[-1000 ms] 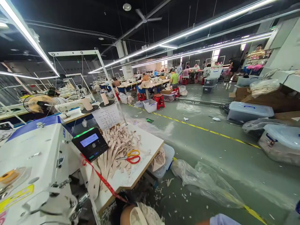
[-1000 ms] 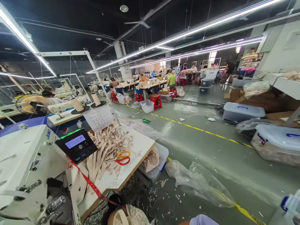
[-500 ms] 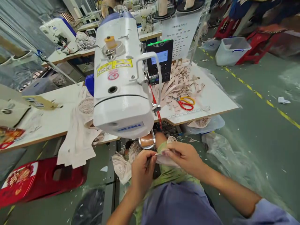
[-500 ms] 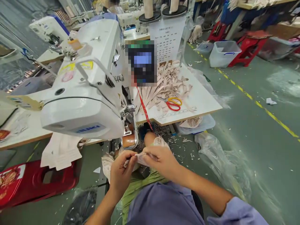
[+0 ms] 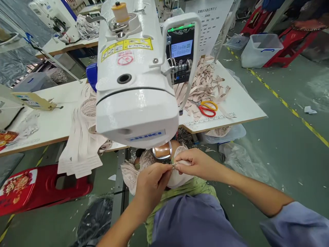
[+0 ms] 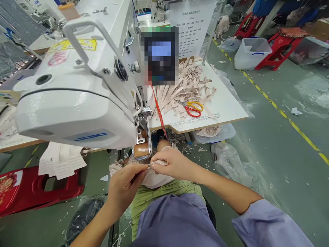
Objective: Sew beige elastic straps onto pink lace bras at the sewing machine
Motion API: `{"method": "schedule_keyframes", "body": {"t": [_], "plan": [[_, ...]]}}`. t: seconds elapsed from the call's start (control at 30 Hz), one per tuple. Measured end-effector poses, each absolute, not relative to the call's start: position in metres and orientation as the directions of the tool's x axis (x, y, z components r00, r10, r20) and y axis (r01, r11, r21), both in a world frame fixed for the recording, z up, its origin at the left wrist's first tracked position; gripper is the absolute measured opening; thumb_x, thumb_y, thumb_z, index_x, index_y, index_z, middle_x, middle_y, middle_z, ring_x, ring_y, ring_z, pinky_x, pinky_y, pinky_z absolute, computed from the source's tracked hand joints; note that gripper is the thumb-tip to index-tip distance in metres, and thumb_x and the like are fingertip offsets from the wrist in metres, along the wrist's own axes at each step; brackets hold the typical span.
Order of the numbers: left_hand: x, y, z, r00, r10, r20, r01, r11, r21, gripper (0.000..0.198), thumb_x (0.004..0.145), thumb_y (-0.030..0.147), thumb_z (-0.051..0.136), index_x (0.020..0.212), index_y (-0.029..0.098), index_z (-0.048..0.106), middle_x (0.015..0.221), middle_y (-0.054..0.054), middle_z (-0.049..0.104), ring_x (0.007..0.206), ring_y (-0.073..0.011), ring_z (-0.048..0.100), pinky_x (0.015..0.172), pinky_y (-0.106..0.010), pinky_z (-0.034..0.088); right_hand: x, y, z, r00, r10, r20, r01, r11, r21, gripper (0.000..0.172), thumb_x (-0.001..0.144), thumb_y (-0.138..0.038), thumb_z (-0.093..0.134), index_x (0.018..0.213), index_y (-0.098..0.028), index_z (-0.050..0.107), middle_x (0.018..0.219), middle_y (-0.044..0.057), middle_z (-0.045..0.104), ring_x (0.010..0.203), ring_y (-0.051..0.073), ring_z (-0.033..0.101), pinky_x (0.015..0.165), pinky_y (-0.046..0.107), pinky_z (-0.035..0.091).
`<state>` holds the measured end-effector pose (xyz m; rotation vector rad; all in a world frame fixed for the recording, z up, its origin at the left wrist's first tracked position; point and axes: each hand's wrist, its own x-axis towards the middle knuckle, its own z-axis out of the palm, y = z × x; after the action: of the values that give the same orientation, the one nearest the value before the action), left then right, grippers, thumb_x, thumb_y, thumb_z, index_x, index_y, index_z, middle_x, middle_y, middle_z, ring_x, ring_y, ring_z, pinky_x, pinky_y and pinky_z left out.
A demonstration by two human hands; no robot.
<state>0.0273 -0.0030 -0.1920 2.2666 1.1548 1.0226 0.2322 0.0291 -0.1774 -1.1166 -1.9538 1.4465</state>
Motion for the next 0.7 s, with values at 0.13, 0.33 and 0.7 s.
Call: {"method": "schedule_keyframes", "body": {"t": [0.13,0.33,0.7], "plan": [[0.028,-0.002,-0.191,0.388,0.847,0.364,0.541,-0.529,0.653,0.018,0.098,0.022,0.052,0.091,0.019,0.068,0.075,-0.001,0.073,0.063,-0.0118,0.067,0.056,-0.019,0.047,0.232,0.031,-0.175,-0.586,0.803,-0.107,0.316,0.105,-0.943,0.017,0.086,-0.022,0.056,0.074,-0.017,0.068,0.065,-0.001,0.064,0.064,0.011,0.054,0.059,0.021,0.035],[0.026,0.006,-0.19,0.453,0.852,0.262,0.603,-0.51,0.613,0.029,0.103,0.031,0.042,0.099,0.019,0.068,0.079,-0.003,0.073,0.068,-0.0154,0.069,0.059,-0.023,0.048,0.231,0.031,-0.179,-0.589,0.804,-0.079,0.382,0.191,-0.904,0.017,0.087,-0.022,0.056,0.078,-0.017,0.07,0.062,-0.003,0.06,0.058,0.01,0.047,0.054,0.022,0.032],[0.027,0.004,-0.203,0.246,0.935,0.255,0.758,-0.349,0.55,0.026,0.102,0.033,0.043,0.095,0.02,0.065,0.076,-0.002,0.07,0.063,-0.0148,0.063,0.056,-0.024,0.042,0.217,0.049,-0.186,-0.538,0.809,0.238,0.488,0.529,-0.694,0.018,0.091,-0.024,0.053,0.081,-0.019,0.067,0.075,0.001,0.065,0.071,0.014,0.056,0.065,0.025,0.037]]}}
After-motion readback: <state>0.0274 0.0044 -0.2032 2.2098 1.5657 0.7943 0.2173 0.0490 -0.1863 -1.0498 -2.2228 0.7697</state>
